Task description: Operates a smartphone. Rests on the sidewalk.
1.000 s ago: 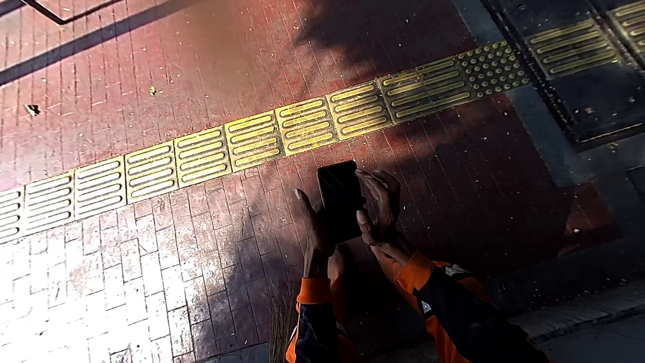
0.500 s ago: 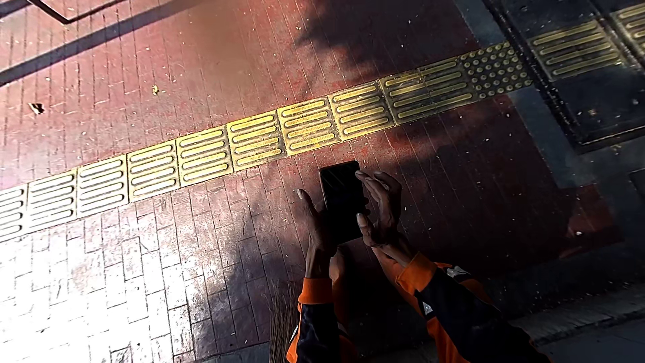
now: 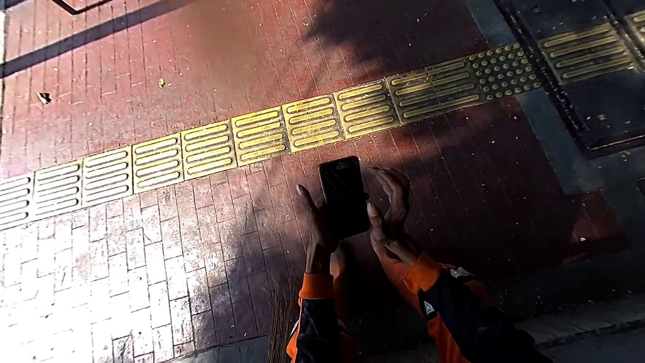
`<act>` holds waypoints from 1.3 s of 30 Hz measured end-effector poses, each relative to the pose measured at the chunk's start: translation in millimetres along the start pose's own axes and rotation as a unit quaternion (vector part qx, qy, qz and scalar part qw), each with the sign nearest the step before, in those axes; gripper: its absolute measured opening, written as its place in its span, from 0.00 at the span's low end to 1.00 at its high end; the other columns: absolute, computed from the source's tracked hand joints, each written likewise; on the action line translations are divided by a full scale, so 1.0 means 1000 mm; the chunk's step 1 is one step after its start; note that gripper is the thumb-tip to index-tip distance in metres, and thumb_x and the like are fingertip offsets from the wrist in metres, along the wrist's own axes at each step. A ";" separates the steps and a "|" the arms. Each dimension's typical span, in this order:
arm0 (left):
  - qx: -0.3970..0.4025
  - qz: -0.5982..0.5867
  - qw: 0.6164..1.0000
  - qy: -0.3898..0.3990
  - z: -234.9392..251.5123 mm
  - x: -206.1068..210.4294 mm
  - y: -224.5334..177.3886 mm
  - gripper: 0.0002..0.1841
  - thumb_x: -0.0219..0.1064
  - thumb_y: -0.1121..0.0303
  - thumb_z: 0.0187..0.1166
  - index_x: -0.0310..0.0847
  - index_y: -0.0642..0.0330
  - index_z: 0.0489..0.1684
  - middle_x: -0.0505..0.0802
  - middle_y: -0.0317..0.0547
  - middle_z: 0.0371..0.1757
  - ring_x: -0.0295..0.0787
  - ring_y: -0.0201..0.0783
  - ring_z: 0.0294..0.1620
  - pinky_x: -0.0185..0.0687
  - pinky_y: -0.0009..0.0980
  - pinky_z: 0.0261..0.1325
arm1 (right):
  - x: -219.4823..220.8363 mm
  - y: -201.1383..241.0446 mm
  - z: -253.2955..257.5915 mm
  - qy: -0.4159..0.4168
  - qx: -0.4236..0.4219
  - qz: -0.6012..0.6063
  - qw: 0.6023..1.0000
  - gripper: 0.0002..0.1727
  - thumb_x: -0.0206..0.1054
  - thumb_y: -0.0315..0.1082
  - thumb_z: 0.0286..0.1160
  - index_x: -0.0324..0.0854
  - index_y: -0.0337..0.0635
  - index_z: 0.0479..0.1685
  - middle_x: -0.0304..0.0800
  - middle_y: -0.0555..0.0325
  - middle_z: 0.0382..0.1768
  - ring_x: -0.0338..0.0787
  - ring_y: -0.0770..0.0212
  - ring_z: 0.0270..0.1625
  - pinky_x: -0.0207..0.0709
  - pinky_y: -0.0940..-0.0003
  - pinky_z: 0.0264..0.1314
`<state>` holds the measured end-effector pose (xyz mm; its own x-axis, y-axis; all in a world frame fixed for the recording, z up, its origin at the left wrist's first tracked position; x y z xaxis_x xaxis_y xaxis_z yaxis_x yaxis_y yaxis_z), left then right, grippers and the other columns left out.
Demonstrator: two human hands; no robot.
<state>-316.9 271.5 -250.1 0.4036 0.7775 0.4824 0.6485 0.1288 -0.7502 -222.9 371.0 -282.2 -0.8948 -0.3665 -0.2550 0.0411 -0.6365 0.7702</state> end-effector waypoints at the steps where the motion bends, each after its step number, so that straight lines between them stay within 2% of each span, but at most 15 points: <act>1: 0.004 0.004 1.000 -0.009 0.000 -0.001 -0.001 0.61 0.11 0.18 0.66 0.85 0.57 0.51 0.97 0.49 0.37 0.97 0.41 0.39 0.94 0.41 0.39 | 0.000 -0.001 0.002 0.020 0.034 0.017 0.999 0.41 0.52 0.68 0.83 0.75 0.35 0.71 0.85 0.44 0.68 0.81 0.55 0.73 0.75 0.59 0.76; 3: 0.009 0.005 1.000 -0.014 -0.001 -0.004 -0.004 0.60 0.10 0.19 0.67 0.85 0.57 0.52 0.97 0.48 0.38 0.96 0.41 0.40 0.94 0.41 0.40 | -0.003 -0.001 0.007 0.104 0.147 0.083 0.980 0.40 0.62 0.60 0.79 0.73 0.30 0.73 0.87 0.46 0.67 0.85 0.61 0.68 0.79 0.62 0.71; 5: 0.014 -0.002 1.000 -0.002 -0.001 -0.007 -0.005 0.61 0.12 0.17 0.66 0.86 0.57 0.52 0.97 0.50 0.38 0.97 0.42 0.40 0.94 0.42 0.40 | -0.004 -0.003 0.013 0.186 0.271 0.178 0.928 0.38 0.67 0.52 0.74 0.69 0.34 0.77 0.89 0.51 0.65 0.89 0.67 0.61 0.82 0.68 0.63; 7: 0.018 -0.001 1.000 -0.008 0.000 -0.009 -0.004 0.61 0.11 0.18 0.67 0.86 0.56 0.51 0.97 0.50 0.38 0.97 0.42 0.40 0.94 0.42 0.39 | -0.004 -0.004 0.018 0.242 0.344 0.264 0.868 0.39 0.73 0.46 0.66 0.68 0.38 0.78 0.91 0.53 0.58 0.91 0.66 0.55 0.86 0.68 0.59; 11: 0.015 -0.008 1.000 -0.012 0.002 -0.012 -0.003 0.61 0.10 0.16 0.64 0.86 0.52 0.55 0.96 0.50 0.41 0.96 0.43 0.42 0.93 0.43 0.41 | -0.008 -0.004 0.023 0.365 0.347 0.337 0.795 0.50 0.84 0.31 0.52 0.61 0.40 0.83 0.90 0.50 0.61 0.93 0.61 0.59 0.86 0.65 0.67; 14: 0.019 -0.022 1.000 0.008 0.003 -0.015 -0.003 0.61 0.12 0.14 0.62 0.87 0.49 0.54 0.96 0.48 0.41 0.96 0.42 0.41 0.92 0.42 0.38 | -0.008 -0.008 0.021 0.421 0.318 0.326 0.785 0.59 0.89 0.28 0.41 0.57 0.40 0.84 0.86 0.52 0.65 0.89 0.63 0.65 0.83 0.66 0.71; 18: 0.023 -0.035 0.999 0.023 0.001 -0.016 -0.004 0.59 0.15 0.14 0.63 0.87 0.47 0.56 0.97 0.45 0.42 0.96 0.39 0.43 0.93 0.42 0.42 | -0.008 -0.008 0.022 0.428 0.328 0.325 0.777 0.60 0.88 0.21 0.37 0.58 0.42 0.84 0.86 0.52 0.65 0.89 0.62 0.65 0.84 0.66 0.70; 23: 0.022 -0.036 0.999 0.024 0.001 -0.015 -0.004 0.59 0.13 0.15 0.63 0.87 0.47 0.55 0.97 0.44 0.41 0.96 0.39 0.43 0.94 0.41 0.42 | -0.007 -0.009 0.020 0.428 0.326 0.298 0.789 0.59 0.88 0.22 0.39 0.58 0.42 0.84 0.86 0.54 0.65 0.89 0.64 0.65 0.84 0.68 0.71; 28: 0.020 -0.049 0.998 0.029 0.003 -0.015 -0.003 0.59 0.15 0.15 0.65 0.87 0.48 0.56 0.97 0.46 0.42 0.96 0.39 0.43 0.93 0.41 0.42 | -0.006 -0.007 0.020 0.416 0.337 0.258 0.804 0.54 0.86 0.21 0.42 0.63 0.42 0.82 0.88 0.55 0.60 0.91 0.67 0.61 0.85 0.71 0.67; 30: 0.018 -0.042 0.999 0.020 0.002 -0.013 -0.002 0.58 0.15 0.15 0.65 0.87 0.49 0.54 0.97 0.46 0.40 0.96 0.39 0.42 0.94 0.40 0.41 | -0.006 -0.009 0.019 0.408 0.322 0.258 0.815 0.54 0.86 0.26 0.44 0.62 0.41 0.82 0.88 0.55 0.61 0.90 0.67 0.61 0.85 0.71 0.67; 32: 0.022 -0.039 0.999 0.023 0.002 -0.012 -0.002 0.59 0.17 0.15 0.65 0.87 0.51 0.53 0.97 0.47 0.40 0.97 0.40 0.42 0.94 0.40 0.43 | -0.005 -0.009 0.017 0.347 0.273 0.249 0.862 0.53 0.87 0.38 0.51 0.61 0.39 0.83 0.86 0.52 0.64 0.89 0.64 0.63 0.85 0.68 0.67; 34: 0.013 -0.026 1.000 0.008 0.001 -0.008 -0.003 0.58 0.16 0.17 0.68 0.86 0.54 0.52 0.97 0.47 0.38 0.97 0.40 0.41 0.94 0.41 0.43 | -0.002 -0.007 0.013 0.218 0.181 0.147 0.947 0.51 0.78 0.54 0.62 0.63 0.33 0.83 0.82 0.48 0.71 0.84 0.60 0.69 0.80 0.62 0.69; 35: 0.004 -0.015 1.000 -0.002 0.001 -0.005 -0.003 0.58 0.14 0.18 0.69 0.85 0.55 0.51 0.97 0.47 0.36 0.97 0.39 0.39 0.94 0.40 0.41 | 0.000 -0.007 0.011 0.155 0.123 0.091 0.976 0.49 0.71 0.60 0.68 0.64 0.30 0.82 0.80 0.42 0.74 0.81 0.55 0.72 0.77 0.58 0.72; 37: -0.013 0.003 1.000 0.003 -0.001 0.000 -0.002 0.57 0.12 0.21 0.72 0.83 0.59 0.52 0.96 0.47 0.35 0.97 0.39 0.39 0.94 0.39 0.42 | 0.001 -0.005 0.009 0.060 0.018 0.011 0.998 0.47 0.62 0.65 0.75 0.66 0.30 0.80 0.79 0.37 0.75 0.79 0.48 0.76 0.75 0.52 0.77; 39: -0.020 0.017 1.000 0.006 -0.002 0.006 0.000 0.56 0.12 0.23 0.74 0.83 0.60 0.50 0.97 0.46 0.34 0.97 0.39 0.38 0.94 0.39 0.41 | 0.002 -0.002 0.004 0.024 -0.053 -0.021 0.998 0.47 0.58 0.69 0.75 0.65 0.39 0.82 0.76 0.41 0.78 0.74 0.48 0.80 0.68 0.52 0.81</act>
<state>-313.4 274.3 -245.9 0.4330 0.7734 0.4630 0.6594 0.0785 -0.7477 -226.9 374.3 -281.5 -0.8744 -0.3684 -0.3157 0.0527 -0.7190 0.6930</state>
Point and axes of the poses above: each hand's wrist, its own z-axis towards the middle knuckle, its own x-axis out of the palm, y = z × x, the point moved 1 cm from there along z, towards the middle knuckle
